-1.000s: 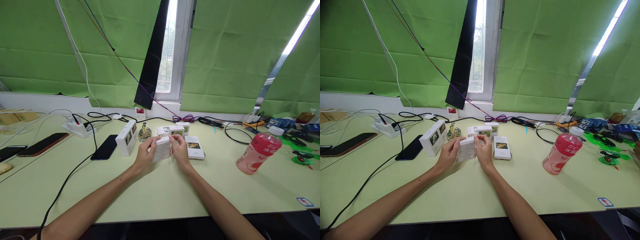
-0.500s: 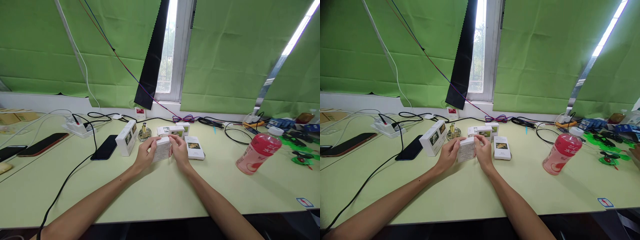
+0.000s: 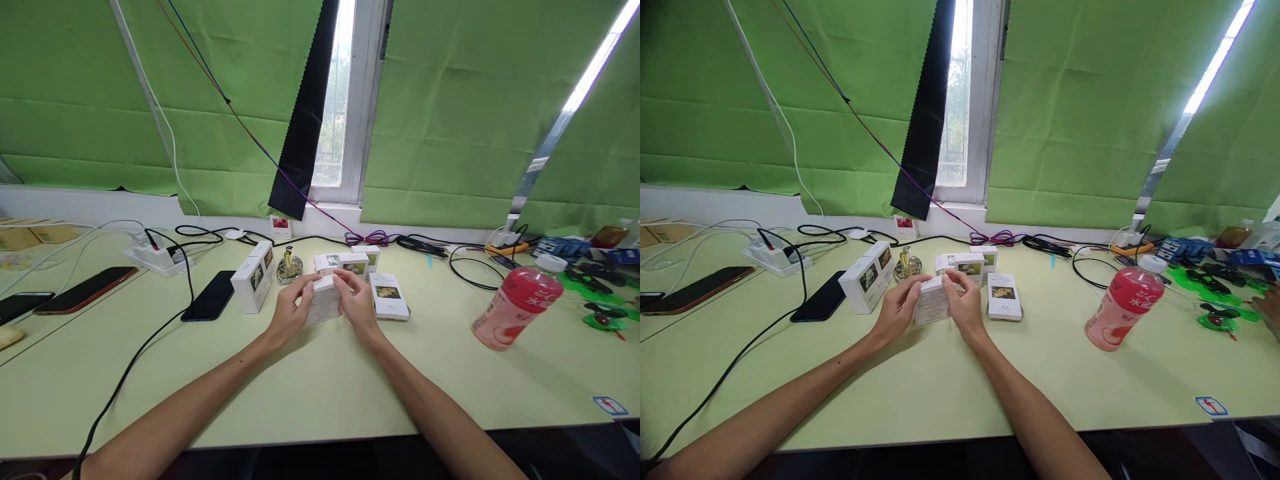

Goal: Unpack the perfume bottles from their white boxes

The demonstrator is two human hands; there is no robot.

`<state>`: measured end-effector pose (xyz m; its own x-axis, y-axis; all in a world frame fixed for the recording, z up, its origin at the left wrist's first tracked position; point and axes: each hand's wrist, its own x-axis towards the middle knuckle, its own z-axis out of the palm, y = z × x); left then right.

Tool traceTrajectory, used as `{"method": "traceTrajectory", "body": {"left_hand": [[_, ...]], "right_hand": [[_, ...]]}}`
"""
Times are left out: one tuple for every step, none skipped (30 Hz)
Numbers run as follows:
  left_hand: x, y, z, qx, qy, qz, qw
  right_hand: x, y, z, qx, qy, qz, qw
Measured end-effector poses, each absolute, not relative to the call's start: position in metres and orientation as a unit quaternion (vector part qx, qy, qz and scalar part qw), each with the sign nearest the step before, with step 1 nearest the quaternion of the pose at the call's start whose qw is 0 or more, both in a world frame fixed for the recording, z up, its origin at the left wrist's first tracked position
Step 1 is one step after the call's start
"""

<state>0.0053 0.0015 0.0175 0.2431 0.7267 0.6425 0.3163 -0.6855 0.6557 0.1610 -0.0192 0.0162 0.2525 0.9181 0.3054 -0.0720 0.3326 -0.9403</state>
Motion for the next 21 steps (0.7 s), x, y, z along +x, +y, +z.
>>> {"method": "traceTrajectory", "body": {"left_hand": [[0.0053,0.0017,0.0173,0.763,0.342,0.511,0.202],[0.0053,0.0019,0.0171,0.762,0.341,0.511,0.202],[0.0054,0.002,0.0168,0.762,0.34,0.511,0.203],[0.0055,0.0022,0.0166,0.762,0.34,0.511,0.204],[0.0057,0.0023,0.0164,0.762,0.34,0.511,0.204],[0.0059,0.0023,0.0163,0.762,0.34,0.511,0.204],[0.0061,0.0022,0.0162,0.762,0.341,0.512,0.202],[0.0062,0.0022,0.0162,0.762,0.342,0.512,0.2],[0.0064,0.002,0.0163,0.762,0.343,0.512,0.199],[0.0065,0.0019,0.0164,0.762,0.343,0.512,0.199],[0.0065,0.0017,0.0165,0.763,0.343,0.511,0.199],[0.0065,0.0015,0.0166,0.763,0.343,0.511,0.199],[0.0064,0.0013,0.0168,0.763,0.343,0.51,0.201],[0.0063,0.0012,0.0171,0.763,0.344,0.509,0.203],[0.0062,0.001,0.0173,0.762,0.345,0.508,0.204],[0.0061,0.0009,0.0175,0.762,0.346,0.508,0.204],[0.0059,0.0009,0.0177,0.762,0.346,0.508,0.204],[0.0058,0.001,0.0178,0.763,0.345,0.508,0.204],[0.0056,0.0011,0.0178,0.763,0.344,0.507,0.203],[0.0055,0.0013,0.0178,0.765,0.342,0.507,0.203],[0.0053,0.0015,0.0177,0.766,0.341,0.506,0.204]], "right_hand": [[0.161,-0.019,0.016,-0.438,-0.482,0.377,0.659],[0.1609,-0.0187,0.0159,-0.437,-0.482,0.378,0.659],[0.1609,-0.0185,0.0156,-0.437,-0.481,0.379,0.659],[0.1609,-0.0182,0.0154,-0.436,-0.482,0.381,0.658],[0.161,-0.0179,0.0151,-0.435,-0.482,0.382,0.657],[0.1611,-0.0177,0.0148,-0.435,-0.483,0.383,0.657],[0.1612,-0.0175,0.0145,-0.434,-0.483,0.384,0.656],[0.1613,-0.0174,0.0142,-0.433,-0.484,0.384,0.656],[0.1613,-0.0174,0.014,-0.433,-0.485,0.385,0.655],[0.1614,-0.0174,0.0137,-0.432,-0.486,0.385,0.655],[0.1615,-0.0174,0.0135,-0.43,-0.487,0.385,0.655],[0.1616,-0.0174,0.0132,-0.429,-0.488,0.385,0.655],[0.1617,-0.0173,0.013,-0.428,-0.489,0.385,0.655],[0.1618,-0.0171,0.0129,-0.428,-0.489,0.384,0.656],[0.1618,-0.0169,0.0127,-0.428,-0.49,0.384,0.655],[0.1618,-0.0166,0.0126,-0.428,-0.49,0.383,0.655],[0.1618,-0.0165,0.0126,-0.43,-0.49,0.383,0.655],[0.1617,-0.0164,0.0126,-0.432,-0.49,0.382,0.654],[0.1616,-0.0164,0.0127,-0.434,-0.489,0.382,0.653],[0.1615,-0.0166,0.0129,-0.435,-0.488,0.382,0.653],[0.1614,-0.0169,0.0131,-0.436,-0.488,0.382,0.652]]}}
